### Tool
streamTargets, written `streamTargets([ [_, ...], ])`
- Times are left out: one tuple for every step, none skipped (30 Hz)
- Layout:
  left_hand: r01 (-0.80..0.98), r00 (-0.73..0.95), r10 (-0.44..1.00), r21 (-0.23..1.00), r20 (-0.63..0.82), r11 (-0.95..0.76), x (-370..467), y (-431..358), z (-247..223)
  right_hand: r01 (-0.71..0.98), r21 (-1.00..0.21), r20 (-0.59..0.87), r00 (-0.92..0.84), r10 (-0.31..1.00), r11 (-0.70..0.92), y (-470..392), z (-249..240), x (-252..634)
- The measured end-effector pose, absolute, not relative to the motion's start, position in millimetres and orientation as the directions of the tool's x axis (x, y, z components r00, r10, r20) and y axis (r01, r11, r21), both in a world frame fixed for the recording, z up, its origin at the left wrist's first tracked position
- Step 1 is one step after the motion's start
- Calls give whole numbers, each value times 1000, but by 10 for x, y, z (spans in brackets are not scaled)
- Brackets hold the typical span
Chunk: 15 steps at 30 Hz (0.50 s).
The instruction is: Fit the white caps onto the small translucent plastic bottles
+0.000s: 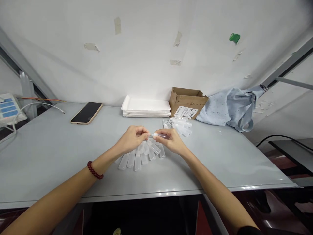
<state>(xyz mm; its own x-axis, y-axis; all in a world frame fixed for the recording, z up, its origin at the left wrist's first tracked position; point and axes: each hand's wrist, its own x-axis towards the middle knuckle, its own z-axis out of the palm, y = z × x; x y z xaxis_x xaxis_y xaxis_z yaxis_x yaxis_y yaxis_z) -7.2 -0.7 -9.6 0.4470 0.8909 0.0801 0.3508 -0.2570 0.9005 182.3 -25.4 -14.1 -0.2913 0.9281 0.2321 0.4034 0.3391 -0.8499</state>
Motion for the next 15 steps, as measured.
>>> streamTargets([
  [350, 448, 891, 901, 78, -255, -73, -7, -103, 409, -846, 236, -290, 928, 342, -255, -144, 1823],
  [348, 448, 890, 902, 79, -255, -72, -8, -109, 414, -843, 237, -288, 928, 344, -255, -147, 1822],
  [347, 448, 890, 902, 80, -256, -71, -10, -115, 417, -841, 237, -288, 928, 344, -255, -150, 1822],
  [348, 448, 890, 902, 80, -256, -69, -12, -119, 417, -841, 236, -289, 928, 344, -254, -152, 1820],
  [349, 449, 890, 901, 81, -258, -67, -14, -120, 418, -842, 234, -290, 928, 342, -252, -154, 1819],
  [347, 449, 890, 900, 86, -262, -64, -16, -118, 419, -842, 232, -290, 928, 341, -250, -154, 1816],
  [341, 449, 888, 900, 97, -270, -61, -16, -112, 419, -842, 232, -288, 929, 340, -248, -152, 1811],
  [332, 449, 886, 900, 112, -282, -58, -14, -102, 419, -843, 235, -279, 931, 338, -247, -147, 1806],
  [321, 447, 885, 900, 131, -295, -57, -12, -87, 417, -845, 240, -264, 934, 335, -246, -140, 1800],
  [314, 436, 888, 900, 147, -303, -57, -8, -70, 415, -847, 247, -245, 937, 332, -247, -131, 1794],
  [314, 416, 896, 900, 157, -303, -59, -4, -51, 411, -850, 256, -226, 940, 331, -248, -121, 1787],
  [321, 389, 908, 900, 157, -294, -62, 0, -31, 404, -854, 262, -210, 942, 328, -249, -113, 1781],
  [332, 361, 920, 901, 152, -279, -66, 3, -12, 394, -860, 266, -197, 944, 324, -251, -106, 1777],
  [341, 340, 929, 901, 147, -268, -71, 5, 5, 384, -867, 266, -186, 946, 319, -252, -102, 1773],
  [344, 335, 931, 901, 146, -265, -74, 7, 18, 374, -873, 264, -177, 948, 313, -253, -103, 1770],
])
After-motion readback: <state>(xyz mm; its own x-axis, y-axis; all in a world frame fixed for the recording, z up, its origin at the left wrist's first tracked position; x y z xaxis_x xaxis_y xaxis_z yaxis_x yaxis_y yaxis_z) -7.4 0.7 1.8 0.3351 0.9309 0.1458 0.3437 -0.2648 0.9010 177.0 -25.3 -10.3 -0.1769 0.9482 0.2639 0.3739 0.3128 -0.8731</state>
